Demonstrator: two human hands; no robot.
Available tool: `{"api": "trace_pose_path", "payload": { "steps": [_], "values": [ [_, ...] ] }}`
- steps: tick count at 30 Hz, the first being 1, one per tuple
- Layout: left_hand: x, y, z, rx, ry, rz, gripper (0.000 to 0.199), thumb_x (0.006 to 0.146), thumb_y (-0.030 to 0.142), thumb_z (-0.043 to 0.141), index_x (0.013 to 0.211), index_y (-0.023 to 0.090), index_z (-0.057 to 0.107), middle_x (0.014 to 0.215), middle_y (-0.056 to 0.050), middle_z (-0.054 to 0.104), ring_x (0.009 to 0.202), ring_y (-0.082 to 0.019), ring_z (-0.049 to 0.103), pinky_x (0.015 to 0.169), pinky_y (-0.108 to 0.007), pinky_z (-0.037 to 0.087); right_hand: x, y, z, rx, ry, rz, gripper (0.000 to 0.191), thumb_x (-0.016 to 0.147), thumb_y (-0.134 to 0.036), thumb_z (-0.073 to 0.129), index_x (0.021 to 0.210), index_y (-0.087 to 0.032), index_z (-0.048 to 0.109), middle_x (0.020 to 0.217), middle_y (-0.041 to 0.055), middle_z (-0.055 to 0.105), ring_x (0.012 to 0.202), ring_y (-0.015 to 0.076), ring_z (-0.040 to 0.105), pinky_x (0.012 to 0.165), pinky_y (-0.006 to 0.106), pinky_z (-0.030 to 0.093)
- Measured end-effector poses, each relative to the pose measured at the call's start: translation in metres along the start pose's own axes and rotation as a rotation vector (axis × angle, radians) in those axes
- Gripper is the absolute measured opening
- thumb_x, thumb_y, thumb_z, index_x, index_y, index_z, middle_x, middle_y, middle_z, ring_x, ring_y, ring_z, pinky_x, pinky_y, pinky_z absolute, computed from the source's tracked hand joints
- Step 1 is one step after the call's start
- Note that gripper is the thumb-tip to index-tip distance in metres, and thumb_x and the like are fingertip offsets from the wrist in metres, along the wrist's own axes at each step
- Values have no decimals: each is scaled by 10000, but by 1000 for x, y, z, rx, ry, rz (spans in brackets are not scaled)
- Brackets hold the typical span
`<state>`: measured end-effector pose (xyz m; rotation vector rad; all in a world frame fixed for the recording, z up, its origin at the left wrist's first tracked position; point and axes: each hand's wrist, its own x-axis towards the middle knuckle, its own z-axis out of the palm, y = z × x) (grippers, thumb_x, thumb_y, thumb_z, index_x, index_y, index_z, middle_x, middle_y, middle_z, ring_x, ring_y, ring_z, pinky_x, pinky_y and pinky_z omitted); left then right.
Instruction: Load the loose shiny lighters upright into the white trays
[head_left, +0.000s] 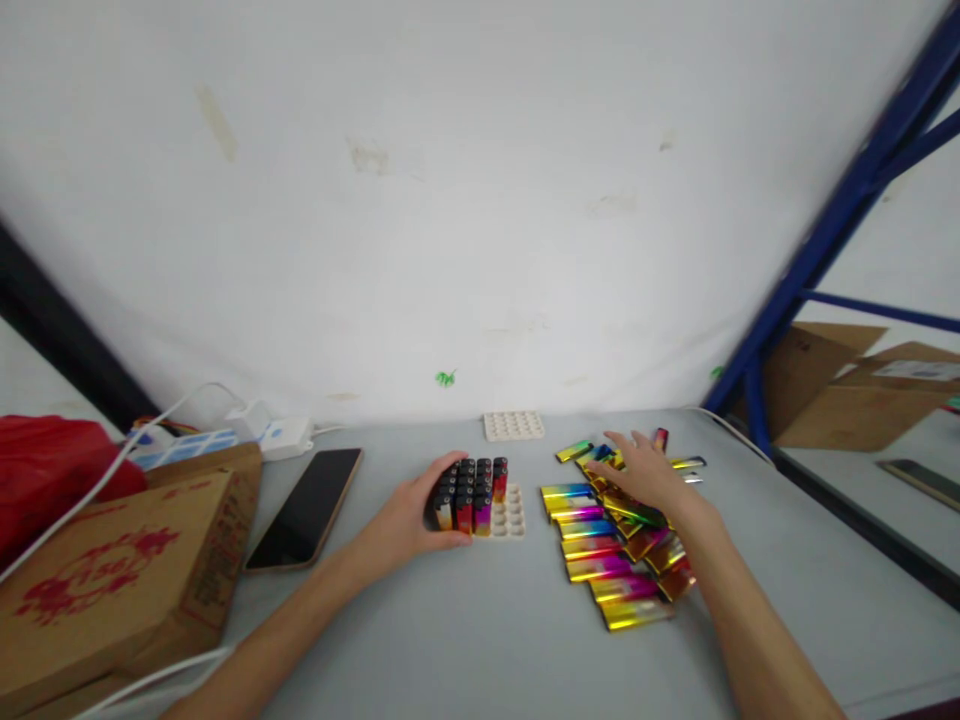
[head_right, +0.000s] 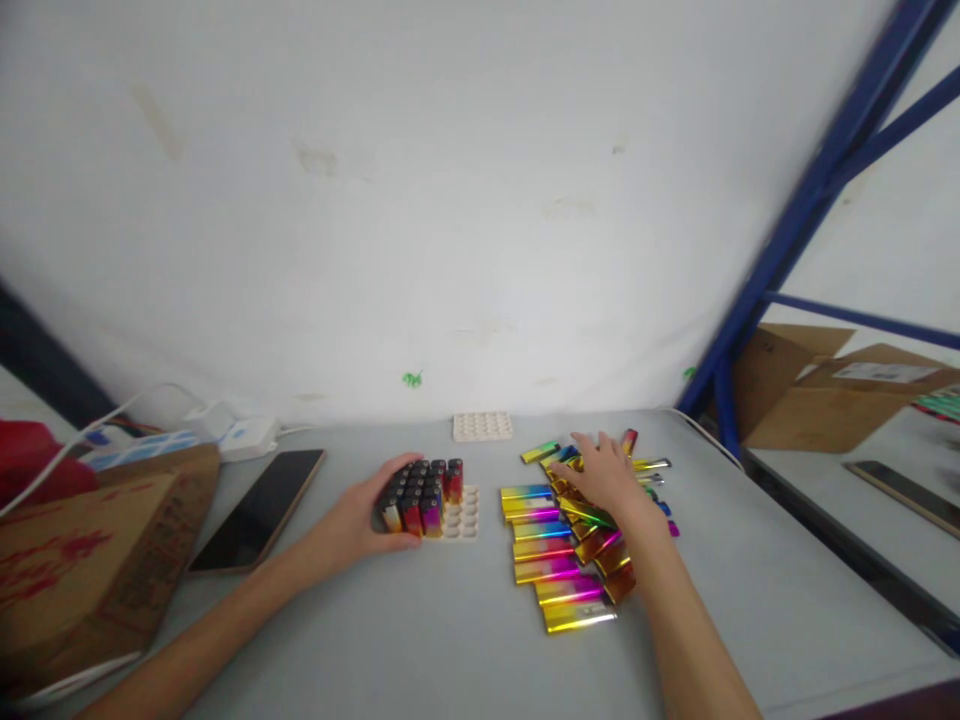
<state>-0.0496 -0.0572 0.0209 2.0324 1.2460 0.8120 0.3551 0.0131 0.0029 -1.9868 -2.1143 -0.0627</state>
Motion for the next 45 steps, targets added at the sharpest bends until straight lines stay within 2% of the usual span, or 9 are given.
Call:
{"api": "trace_pose_path", "payload": {
  "steps": [6, 14, 21, 24, 28, 32, 35, 39, 45],
  "values": [
    [0, -3, 1, 0, -14, -7, 1018, 719, 409, 934, 1595, 282, 432, 1572, -114, 606, 1411, -360, 607, 1241, -487, 436, -3, -14, -4, 48, -49, -77, 582, 967, -614, 655, 1338, -174, 739, 1266, 222, 741, 1229, 384, 671, 1081, 471, 453],
    [-1, -6, 1, 0, 1, 11, 1010, 721, 403, 937, 1593, 286, 440, 1580, -101, 600, 1427, -356, 596, 1254, -486, 425, 0, -33, -12, 41, -53, -83, 335, 969, -486, 684, 1126, -198, 753, 1156, 155, 797, 1119, 355, 726, 1000, 466, 470],
    [-1, -6, 1, 11, -2, -1, 1015, 710, 407, 946, 1585, 284, 448, 1564, -96, 616, 1409, -354, 613, 1234, -460, 451, 2, -42, -24, 290, -135, -229, 88, 946, -285, 705, 992, -212, 726, 1036, 91, 824, 1003, 285, 762, 914, 379, 516],
    [-1, -7, 1, 23, 2, 4, 1020, 717, 425, 943, 1595, 288, 443, 1557, -97, 623, 1403, -359, 620, 1228, -459, 460, 0, -45, -27, 399, -112, -299, 144, 972, -250, 636, 1059, -204, 742, 1057, 102, 816, 1012, 273, 758, 949, 396, 537],
    [0, -6, 1, 23, -1, 13, 1025, 712, 427, 943, 1594, 269, 444, 1546, -108, 629, 1381, -359, 633, 1217, -460, 470, -1, -49, -25, 548, 32, -375, 249, 1016, -294, 548, 1091, -187, 760, 1098, 132, 770, 1048, 264, 733, 1017, 427, 543],
    [0, -6, 1, 13, -1, 26, 1008, 718, 416, 934, 1585, 263, 444, 1575, -110, 601, 1409, -353, 610, 1240, -467, 440, -1, -57, -18, 881, 116, -293, 348, 999, -517, 606, 1099, -214, 745, 1093, 111, 727, 1042, 267, 709, 970, 440, 592],
    [0, -5, 1, 12, -4, 15, 1015, 719, 429, 941, 1586, 273, 435, 1567, -100, 606, 1404, -345, 612, 1238, -454, 441, -3, -69, -14, 1277, 69, -177, 463, 906, -666, 715, 1088, -240, 720, 1059, 65, 719, 1013, 246, 708, 1004, 464, 601],
    [-1, -2, 1, 15, -3, 19, 995, 731, 440, 938, 1579, 273, 443, 1544, -89, 626, 1383, -339, 630, 1221, -429, 462, -11, -89, -19, 1638, -33, -58, 467, 814, -638, 844, 1064, -260, 733, 1031, 17, 700, 1003, 207, 693, 1031, 457, 601],
    [-1, -4, 1, 34, 16, 52, 986, 734, 451, 932, 1576, 272, 453, 1530, -91, 638, 1374, -336, 641, 1210, -439, 479, -20, -105, -21, 1763, -119, 115, 549, 711, -552, 938, 1156, -282, 761, 924, -5, 684, 855, 184, 682, 843, 395, 635]
  ]
}}
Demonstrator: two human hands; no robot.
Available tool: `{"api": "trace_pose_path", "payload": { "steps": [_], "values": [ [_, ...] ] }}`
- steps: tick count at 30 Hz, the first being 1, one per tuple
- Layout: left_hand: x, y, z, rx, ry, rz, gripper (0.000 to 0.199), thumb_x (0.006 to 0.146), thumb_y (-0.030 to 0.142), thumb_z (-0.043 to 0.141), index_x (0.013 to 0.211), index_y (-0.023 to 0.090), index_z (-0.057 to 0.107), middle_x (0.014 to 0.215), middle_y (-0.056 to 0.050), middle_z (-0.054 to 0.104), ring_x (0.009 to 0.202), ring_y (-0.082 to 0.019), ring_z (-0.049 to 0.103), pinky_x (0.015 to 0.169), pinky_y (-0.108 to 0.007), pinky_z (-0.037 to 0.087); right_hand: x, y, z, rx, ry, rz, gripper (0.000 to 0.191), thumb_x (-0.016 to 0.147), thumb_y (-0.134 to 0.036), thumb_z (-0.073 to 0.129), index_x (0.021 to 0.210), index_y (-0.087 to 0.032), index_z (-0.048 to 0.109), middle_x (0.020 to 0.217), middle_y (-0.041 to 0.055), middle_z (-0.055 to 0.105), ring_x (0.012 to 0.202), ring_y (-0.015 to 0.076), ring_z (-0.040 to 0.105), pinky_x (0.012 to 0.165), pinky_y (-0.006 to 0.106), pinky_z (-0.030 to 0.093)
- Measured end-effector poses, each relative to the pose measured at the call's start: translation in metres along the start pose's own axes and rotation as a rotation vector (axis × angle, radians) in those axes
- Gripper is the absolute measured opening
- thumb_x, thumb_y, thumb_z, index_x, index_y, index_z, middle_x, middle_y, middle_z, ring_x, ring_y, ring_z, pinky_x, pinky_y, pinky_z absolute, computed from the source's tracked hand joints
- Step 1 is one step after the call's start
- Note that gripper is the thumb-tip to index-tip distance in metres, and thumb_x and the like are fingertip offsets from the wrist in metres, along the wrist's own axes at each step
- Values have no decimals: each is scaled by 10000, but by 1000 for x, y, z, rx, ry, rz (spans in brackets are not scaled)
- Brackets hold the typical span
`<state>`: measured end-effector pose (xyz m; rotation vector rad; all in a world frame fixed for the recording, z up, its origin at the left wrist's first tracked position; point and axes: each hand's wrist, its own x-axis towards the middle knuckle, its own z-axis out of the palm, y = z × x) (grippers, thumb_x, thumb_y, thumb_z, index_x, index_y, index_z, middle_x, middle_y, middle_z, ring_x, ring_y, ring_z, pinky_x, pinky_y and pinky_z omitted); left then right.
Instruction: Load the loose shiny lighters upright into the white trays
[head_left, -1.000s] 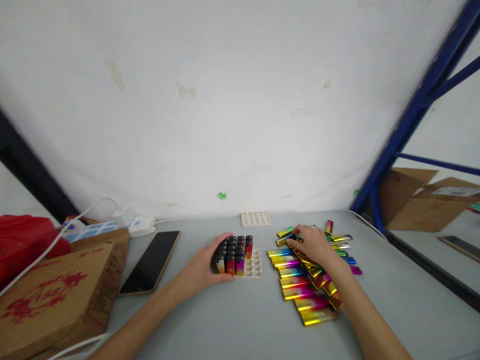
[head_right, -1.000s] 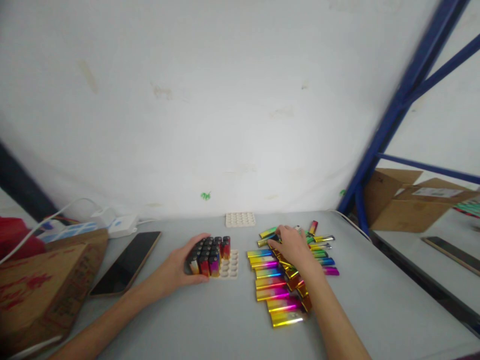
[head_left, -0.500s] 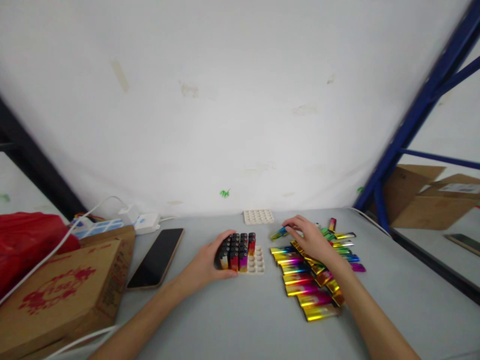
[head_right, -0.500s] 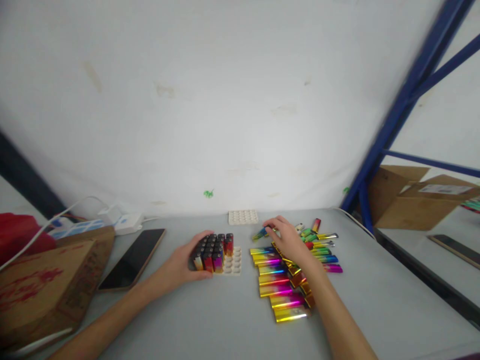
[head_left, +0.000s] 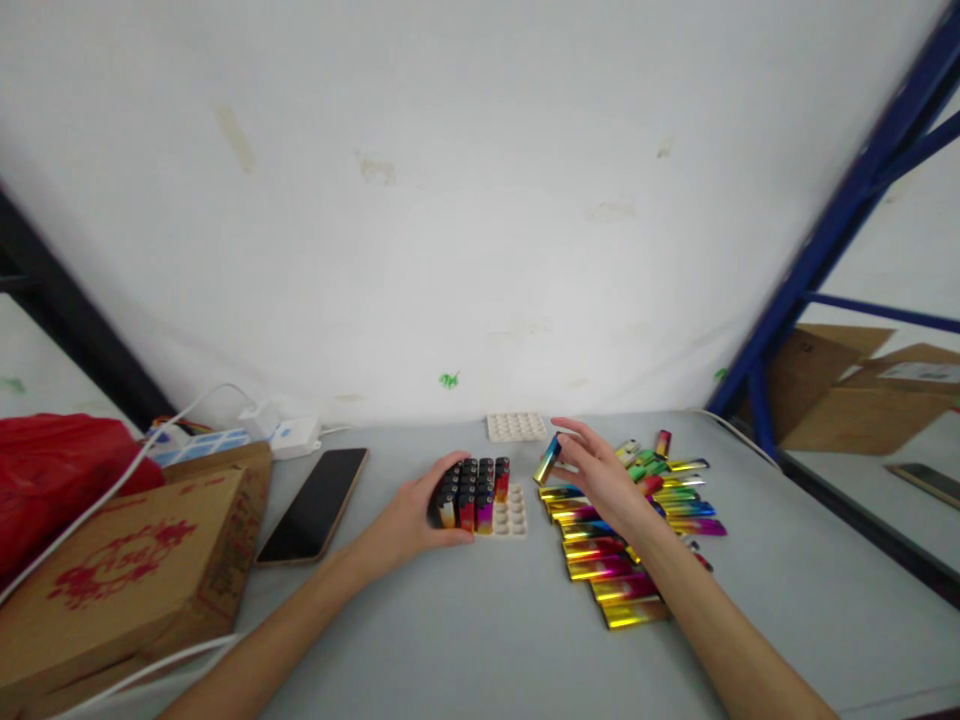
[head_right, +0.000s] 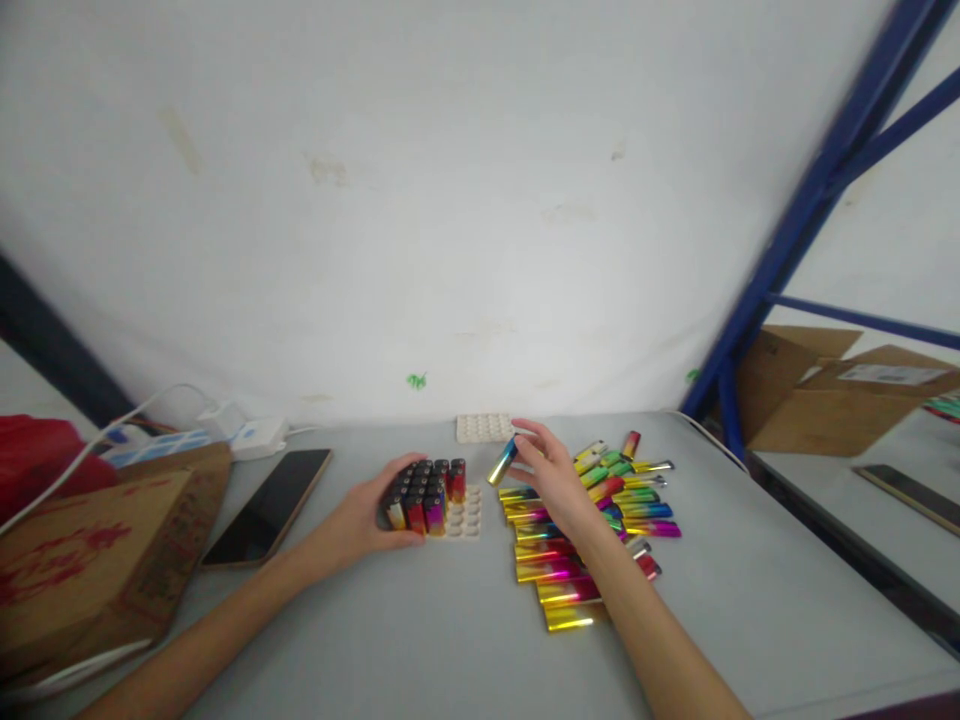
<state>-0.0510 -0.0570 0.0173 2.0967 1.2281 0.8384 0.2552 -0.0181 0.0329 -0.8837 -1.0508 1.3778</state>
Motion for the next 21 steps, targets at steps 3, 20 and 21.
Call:
{"api": "trace_pose_path", "payload": {
  "steps": [3, 20, 21],
  "values": [
    [0, 0, 0, 12, 3, -5, 985, 730, 465, 929, 1573, 269, 459, 1529, -98, 642, 1373, -343, 644, 1203, -449, 488, 0, 4, 3, -9, 25, 56, 571, 655, -525, 966, 1129, -264, 783, 870, -10, 702, 761, 169, 672, 754, 344, 601],
    [2, 5, -1, 57, -13, 18, 976, 752, 509, 895, 1571, 251, 431, 1538, -102, 625, 1363, -333, 651, 1204, -443, 485, -17, 5, 27, -319, -265, 51, 500, 900, -743, 635, 1056, -278, 535, 606, -111, 477, 461, 101, 308, 460, 231, 231],
    [2, 5, -1, 61, -15, 20, 978, 754, 511, 892, 1573, 249, 427, 1538, -101, 623, 1361, -330, 653, 1204, -438, 484, -17, 6, 27, -403, -251, -6, 472, 926, -721, 608, 1050, -269, 552, 601, -106, 448, 484, 111, 329, 479, 237, 252]
  ]
}}
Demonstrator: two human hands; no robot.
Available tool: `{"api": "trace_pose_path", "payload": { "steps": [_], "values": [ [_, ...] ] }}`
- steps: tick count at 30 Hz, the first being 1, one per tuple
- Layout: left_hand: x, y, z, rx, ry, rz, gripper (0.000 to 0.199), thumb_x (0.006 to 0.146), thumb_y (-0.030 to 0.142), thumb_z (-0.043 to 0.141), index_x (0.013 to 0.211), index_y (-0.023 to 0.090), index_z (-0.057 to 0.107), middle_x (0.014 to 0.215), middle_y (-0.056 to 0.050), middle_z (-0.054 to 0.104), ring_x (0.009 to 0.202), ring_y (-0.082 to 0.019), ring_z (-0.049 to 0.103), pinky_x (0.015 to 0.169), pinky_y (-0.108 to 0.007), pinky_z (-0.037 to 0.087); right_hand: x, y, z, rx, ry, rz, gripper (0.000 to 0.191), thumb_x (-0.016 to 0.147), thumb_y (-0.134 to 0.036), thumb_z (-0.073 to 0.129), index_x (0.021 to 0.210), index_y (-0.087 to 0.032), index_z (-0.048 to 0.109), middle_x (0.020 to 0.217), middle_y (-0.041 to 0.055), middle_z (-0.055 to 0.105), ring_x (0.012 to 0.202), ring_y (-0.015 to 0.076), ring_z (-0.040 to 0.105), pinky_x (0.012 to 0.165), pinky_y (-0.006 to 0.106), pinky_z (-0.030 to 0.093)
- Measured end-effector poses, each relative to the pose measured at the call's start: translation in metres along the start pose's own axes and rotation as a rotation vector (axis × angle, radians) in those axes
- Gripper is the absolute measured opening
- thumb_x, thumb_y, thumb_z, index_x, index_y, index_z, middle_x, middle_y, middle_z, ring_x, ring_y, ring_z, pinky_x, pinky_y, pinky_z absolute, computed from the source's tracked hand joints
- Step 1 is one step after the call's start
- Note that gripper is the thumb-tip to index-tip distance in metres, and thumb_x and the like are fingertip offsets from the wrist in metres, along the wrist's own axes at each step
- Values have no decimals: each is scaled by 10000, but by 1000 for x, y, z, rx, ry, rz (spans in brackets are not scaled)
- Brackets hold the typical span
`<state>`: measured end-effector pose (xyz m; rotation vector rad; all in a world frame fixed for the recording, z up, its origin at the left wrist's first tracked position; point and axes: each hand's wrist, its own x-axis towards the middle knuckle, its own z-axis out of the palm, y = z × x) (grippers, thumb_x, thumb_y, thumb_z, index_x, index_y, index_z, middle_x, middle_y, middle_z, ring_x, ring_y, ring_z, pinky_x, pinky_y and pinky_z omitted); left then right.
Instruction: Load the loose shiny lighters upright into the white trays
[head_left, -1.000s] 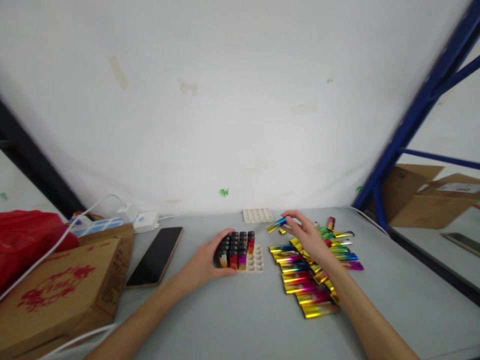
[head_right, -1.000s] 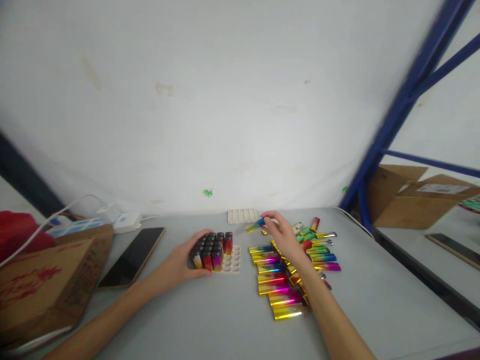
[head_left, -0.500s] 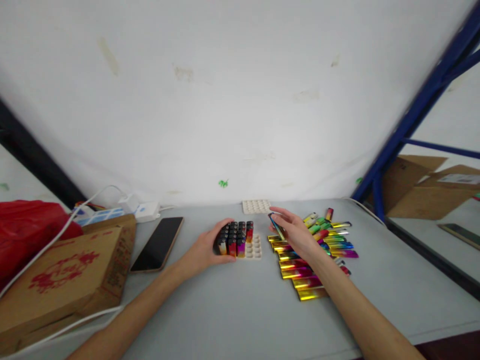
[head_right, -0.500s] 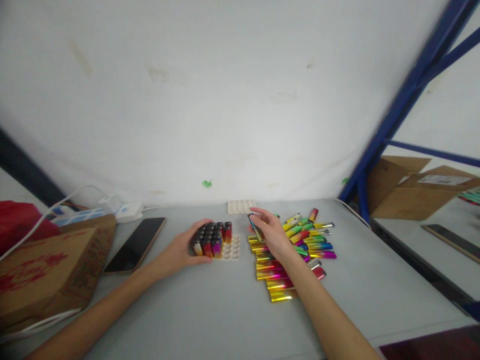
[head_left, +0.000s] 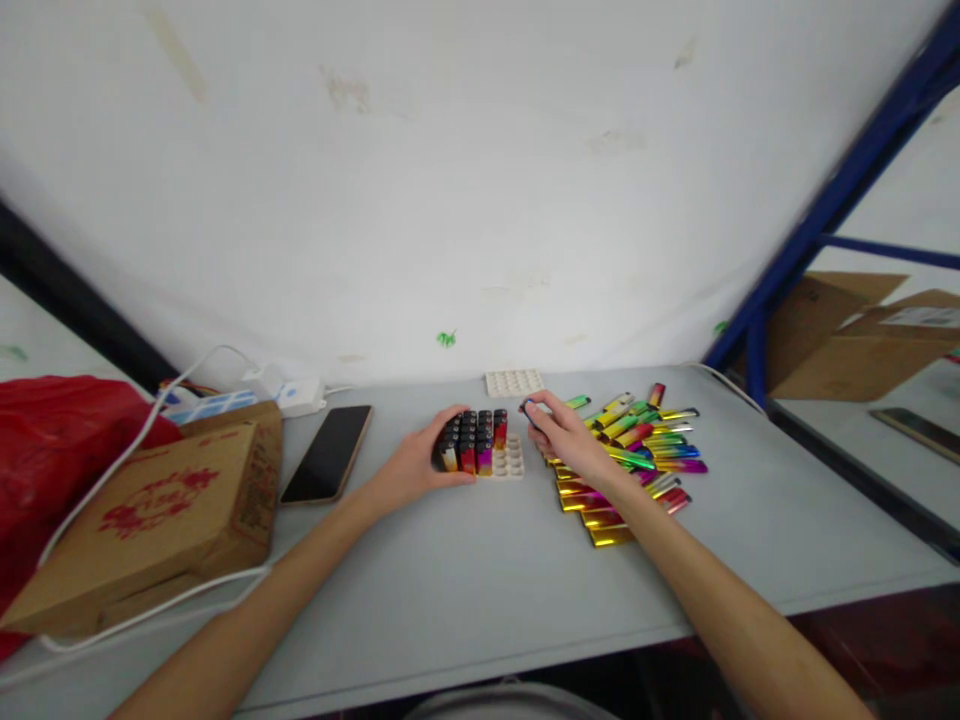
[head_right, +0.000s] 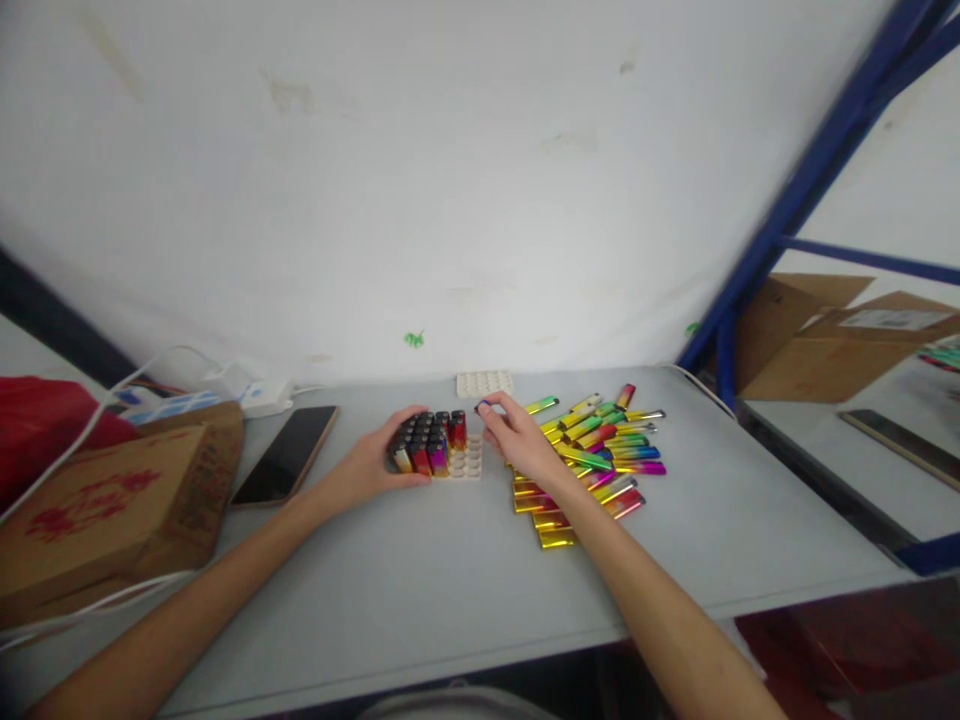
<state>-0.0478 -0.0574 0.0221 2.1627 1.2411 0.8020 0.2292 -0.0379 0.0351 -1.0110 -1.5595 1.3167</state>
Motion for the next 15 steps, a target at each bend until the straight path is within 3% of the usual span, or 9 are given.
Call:
{"api": "trace_pose_path", "payload": {
  "steps": [3, 6, 11, 15],
  "values": [
    [0, 1, 0, 17, -4, 9, 973, 759, 513, 888, 1569, 235, 424, 1547, -104, 611, 1373, -324, 643, 1214, -421, 473, -2, -1, 1, -308, 102, -186, 400, 978, -624, 561, 939, -229, 610, 682, -45, 518, 627, 141, 454, 588, 265, 337],
    [0, 1, 0, 31, -4, 17, 955, 774, 513, 876, 1565, 231, 421, 1556, -106, 599, 1384, -320, 634, 1210, -412, 476, -3, -4, 5, -499, 170, -253, 452, 985, -596, 535, 750, -210, 555, 690, -17, 533, 685, 152, 477, 642, 284, 336],
    [0, 1, 0, 43, -9, 20, 960, 783, 523, 869, 1574, 246, 401, 1577, -100, 578, 1391, -312, 628, 1218, -413, 469, -5, -5, 12, -568, 215, -229, 543, 955, -628, 507, 602, -231, 396, 569, -39, 375, 596, 128, 375, 585, 291, 258],
    [0, 2, -1, 50, -3, 29, 957, 783, 525, 864, 1575, 239, 408, 1573, -104, 583, 1401, -320, 621, 1223, -416, 463, -5, -3, 14, -580, 228, -243, 477, 938, -543, 489, 590, -239, 368, 556, -33, 371, 587, 130, 374, 581, 290, 253]
  ]
}}
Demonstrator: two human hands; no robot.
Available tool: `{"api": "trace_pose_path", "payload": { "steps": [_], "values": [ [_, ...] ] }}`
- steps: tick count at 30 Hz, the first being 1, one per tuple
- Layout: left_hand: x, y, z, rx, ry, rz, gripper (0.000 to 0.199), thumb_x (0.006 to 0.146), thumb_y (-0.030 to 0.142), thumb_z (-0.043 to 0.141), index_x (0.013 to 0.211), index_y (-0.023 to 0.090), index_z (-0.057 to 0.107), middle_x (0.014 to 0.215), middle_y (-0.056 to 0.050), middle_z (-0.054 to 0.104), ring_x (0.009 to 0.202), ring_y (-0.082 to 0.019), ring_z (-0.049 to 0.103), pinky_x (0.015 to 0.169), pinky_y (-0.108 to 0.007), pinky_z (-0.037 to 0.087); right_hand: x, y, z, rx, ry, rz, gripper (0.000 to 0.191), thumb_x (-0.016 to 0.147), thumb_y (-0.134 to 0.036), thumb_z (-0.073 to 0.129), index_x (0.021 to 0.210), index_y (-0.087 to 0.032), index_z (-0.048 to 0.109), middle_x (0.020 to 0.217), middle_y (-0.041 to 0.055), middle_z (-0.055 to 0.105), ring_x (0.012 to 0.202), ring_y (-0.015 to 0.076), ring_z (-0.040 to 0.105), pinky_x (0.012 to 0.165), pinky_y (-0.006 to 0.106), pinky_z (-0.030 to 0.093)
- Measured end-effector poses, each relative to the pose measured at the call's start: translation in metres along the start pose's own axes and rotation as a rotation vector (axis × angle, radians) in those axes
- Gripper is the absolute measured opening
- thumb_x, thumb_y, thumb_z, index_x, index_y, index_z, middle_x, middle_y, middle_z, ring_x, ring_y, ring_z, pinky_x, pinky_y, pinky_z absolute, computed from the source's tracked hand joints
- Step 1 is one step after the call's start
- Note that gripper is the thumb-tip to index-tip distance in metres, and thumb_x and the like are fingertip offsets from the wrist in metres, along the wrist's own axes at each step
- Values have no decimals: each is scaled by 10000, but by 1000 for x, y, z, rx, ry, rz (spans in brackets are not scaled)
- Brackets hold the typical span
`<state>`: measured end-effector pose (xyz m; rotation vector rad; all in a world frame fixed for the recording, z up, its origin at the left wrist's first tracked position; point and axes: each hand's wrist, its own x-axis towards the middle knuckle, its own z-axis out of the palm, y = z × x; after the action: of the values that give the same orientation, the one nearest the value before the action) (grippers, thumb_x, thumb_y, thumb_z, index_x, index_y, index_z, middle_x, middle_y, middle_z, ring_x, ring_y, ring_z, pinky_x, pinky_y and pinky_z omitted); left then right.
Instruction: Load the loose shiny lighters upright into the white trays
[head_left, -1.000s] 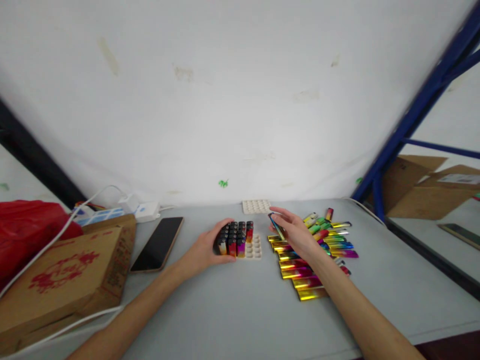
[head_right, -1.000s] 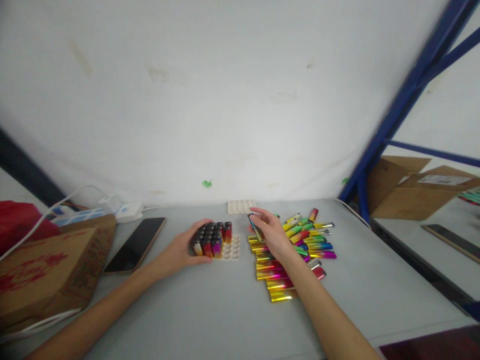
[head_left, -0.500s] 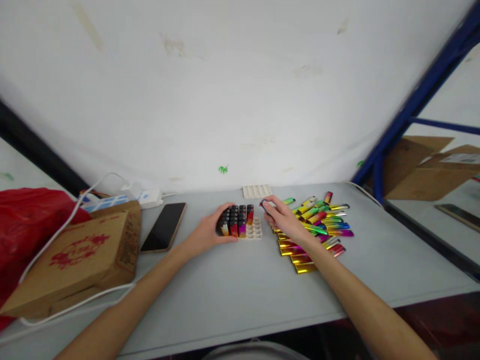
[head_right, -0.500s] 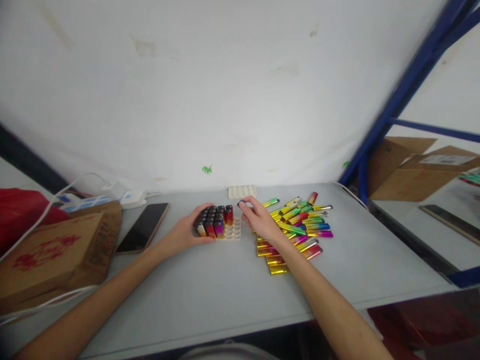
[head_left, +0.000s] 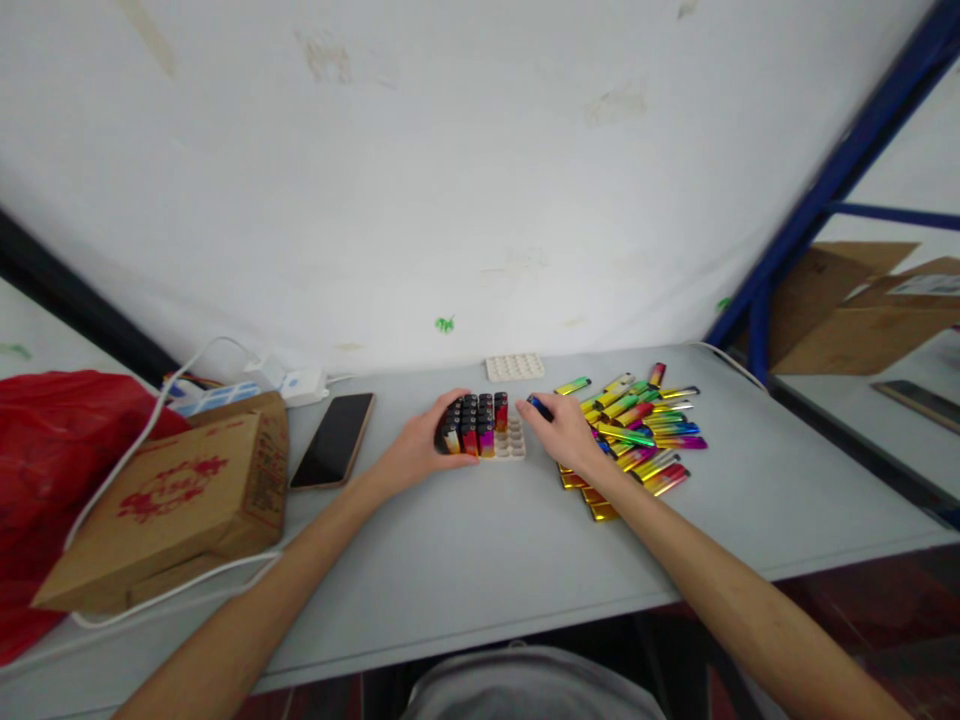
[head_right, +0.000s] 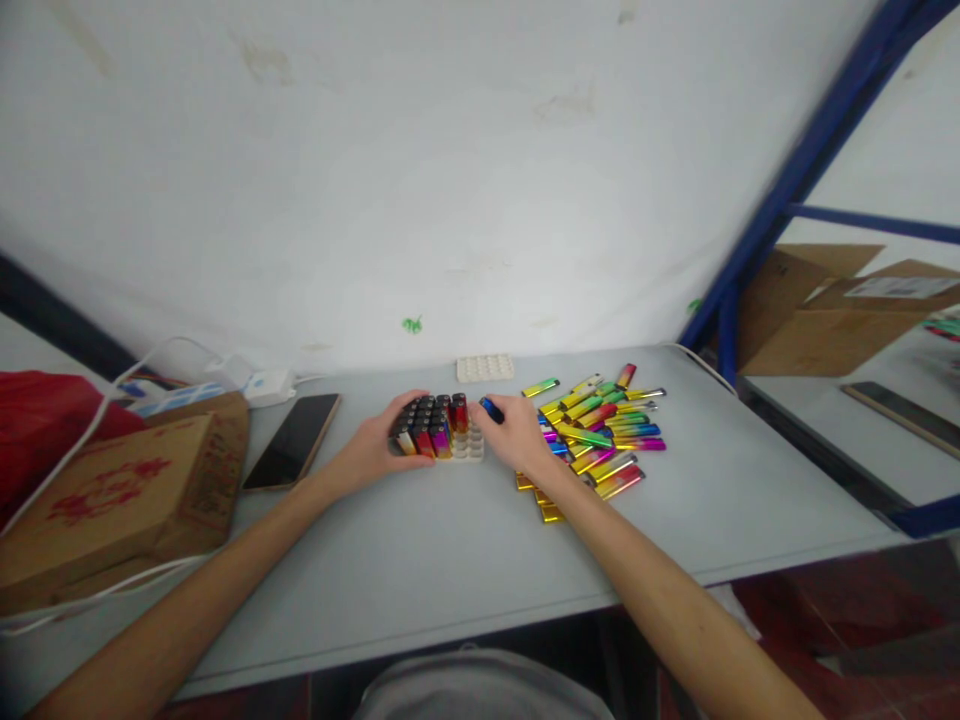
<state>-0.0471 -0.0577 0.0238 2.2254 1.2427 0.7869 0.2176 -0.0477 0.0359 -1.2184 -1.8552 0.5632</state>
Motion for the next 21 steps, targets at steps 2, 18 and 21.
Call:
{"api": "trace_pose_path", "payload": {
  "steps": [2, 18, 21],
  "values": [
    [0, 1, 0, -1, 3, -10, 956, 782, 517, 863, 1576, 241, 409, 1569, -105, 586, 1392, -323, 627, 1218, -425, 467, 0, 1, 1, 0, 12, 1, 433, 932, -494, 486, 599, -240, 377, 561, -29, 395, 596, 136, 394, 589, 286, 271],
    [0, 5, 0, -11, -3, -20, 951, 779, 494, 866, 1570, 228, 410, 1575, -117, 581, 1401, -328, 619, 1207, -421, 476, -2, -4, 0, -21, -17, -47, 467, 972, -533, 483, 622, -240, 388, 552, -42, 397, 575, 130, 380, 591, 284, 270],
    [0, 4, 0, -3, -1, -22, 958, 776, 500, 870, 1572, 234, 407, 1576, -112, 582, 1403, -329, 618, 1215, -426, 467, -2, -2, 0, -53, -6, -44, 420, 950, -457, 501, 609, -242, 382, 539, -43, 385, 569, 129, 373, 587, 286, 262]
  ]
}}
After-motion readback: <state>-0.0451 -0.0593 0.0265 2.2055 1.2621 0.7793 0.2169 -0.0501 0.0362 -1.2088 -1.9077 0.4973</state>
